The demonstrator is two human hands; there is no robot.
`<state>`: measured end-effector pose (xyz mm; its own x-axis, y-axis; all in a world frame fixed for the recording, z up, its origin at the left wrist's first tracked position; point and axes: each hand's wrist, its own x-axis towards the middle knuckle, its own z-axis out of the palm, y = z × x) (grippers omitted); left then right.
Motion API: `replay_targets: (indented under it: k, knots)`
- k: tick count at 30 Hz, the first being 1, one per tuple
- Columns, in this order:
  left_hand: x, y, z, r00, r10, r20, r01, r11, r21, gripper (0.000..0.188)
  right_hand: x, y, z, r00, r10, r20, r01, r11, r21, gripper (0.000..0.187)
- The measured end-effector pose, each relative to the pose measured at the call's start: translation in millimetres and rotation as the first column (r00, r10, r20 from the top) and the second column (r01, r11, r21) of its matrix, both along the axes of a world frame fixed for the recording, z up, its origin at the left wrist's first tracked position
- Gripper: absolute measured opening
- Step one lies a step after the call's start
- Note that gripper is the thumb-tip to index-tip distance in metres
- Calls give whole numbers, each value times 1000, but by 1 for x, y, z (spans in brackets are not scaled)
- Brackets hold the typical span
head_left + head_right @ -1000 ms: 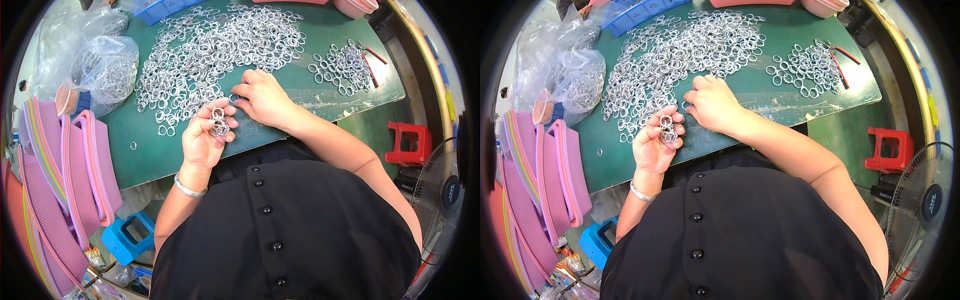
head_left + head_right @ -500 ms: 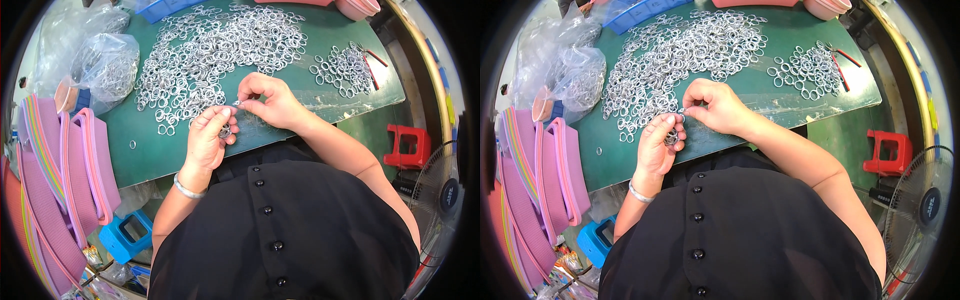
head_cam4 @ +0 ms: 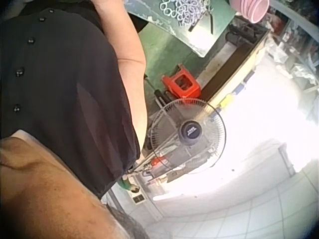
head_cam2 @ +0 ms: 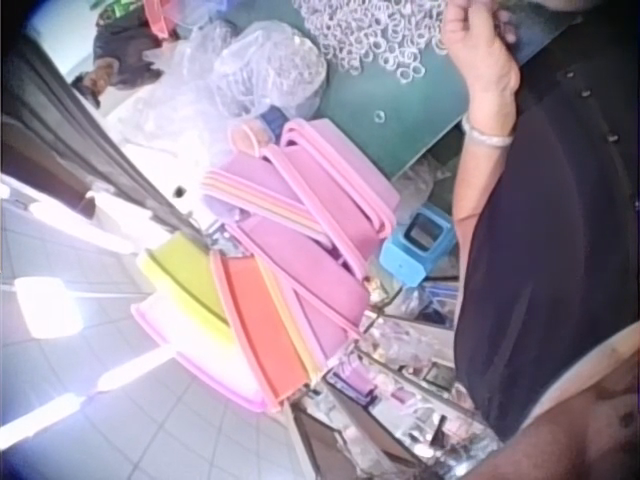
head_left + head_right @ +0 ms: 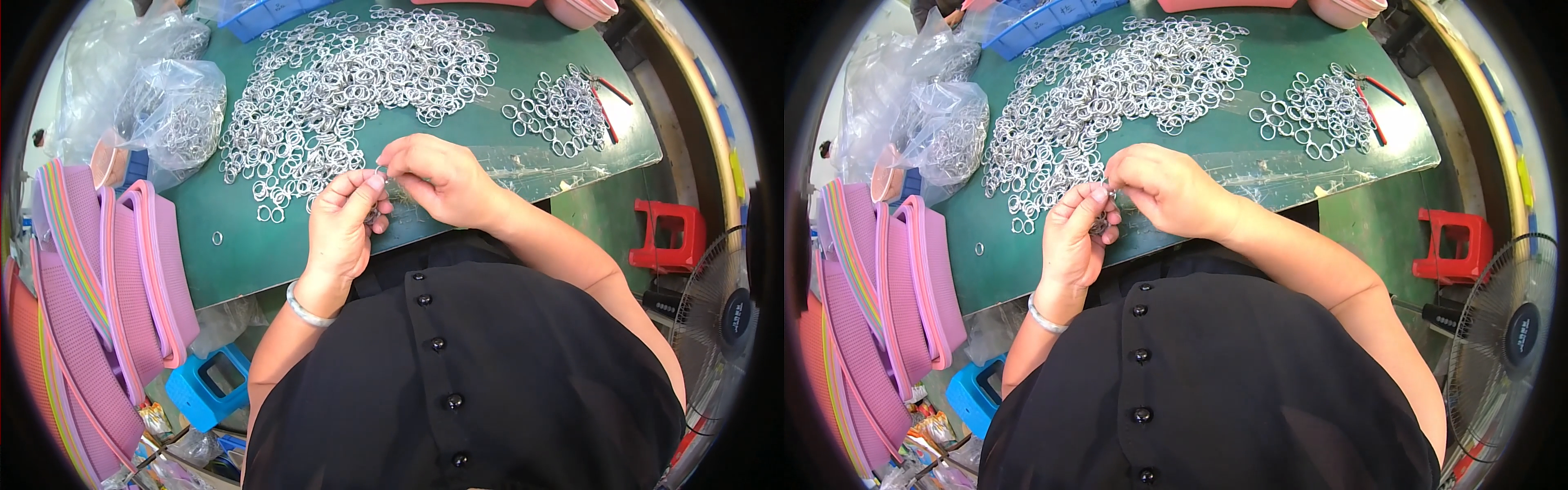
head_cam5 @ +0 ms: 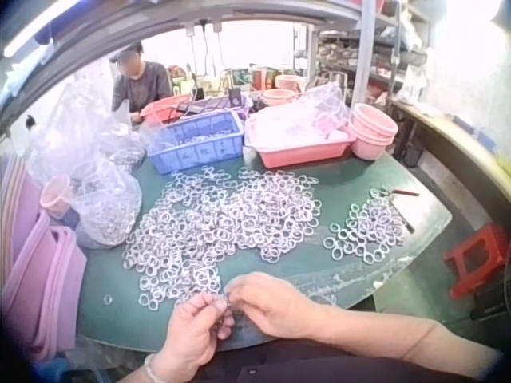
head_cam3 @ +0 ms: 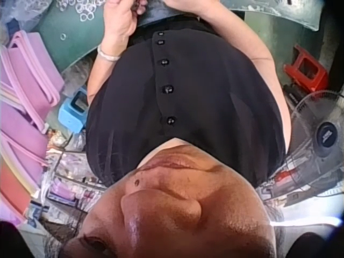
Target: The person connects small metal split rings together by hand, holding a cluster in one hand while threading new rings onto it.
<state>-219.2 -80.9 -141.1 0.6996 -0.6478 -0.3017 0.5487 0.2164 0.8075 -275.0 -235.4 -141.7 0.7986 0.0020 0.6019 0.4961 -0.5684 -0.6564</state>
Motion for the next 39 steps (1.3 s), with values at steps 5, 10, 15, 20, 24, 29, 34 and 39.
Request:
replay_targets:
  k: [5,10,15,20,24,29,34,39]
  knots:
    - [1,-1,-3,1000,2,8,-2,1000,-11,9,-4,-3,-1,993,26,-112,-7,987,160,21]
    - [0,-3,-5,997,13,81,-15,1000,25,10,-4,-4,-4,994,27,-102,-9,985,172,25]
    - [1,-1,-7,997,0,76,0,1000,11,11,-3,-6,-7,993,9,-117,9,988,157,26]
    - [2,3,-6,999,-13,45,13,1000,-5,11,1,-3,-11,994,-48,-100,63,986,153,22]
    - [9,15,-8,996,3,-86,-11,995,-103,12,6,-2,-16,984,-97,-146,113,988,102,18]
    - [22,35,-13,971,2,-241,-66,963,-260,26,15,1,-21,962,-99,-255,80,993,-84,14]
    - [22,40,-17,959,40,-282,-107,969,-224,22,20,13,-15,943,-173,-284,78,945,-317,18]
    - [18,37,-13,980,32,-194,-63,986,-155,11,23,16,-20,944,-164,-288,82,957,-278,16]
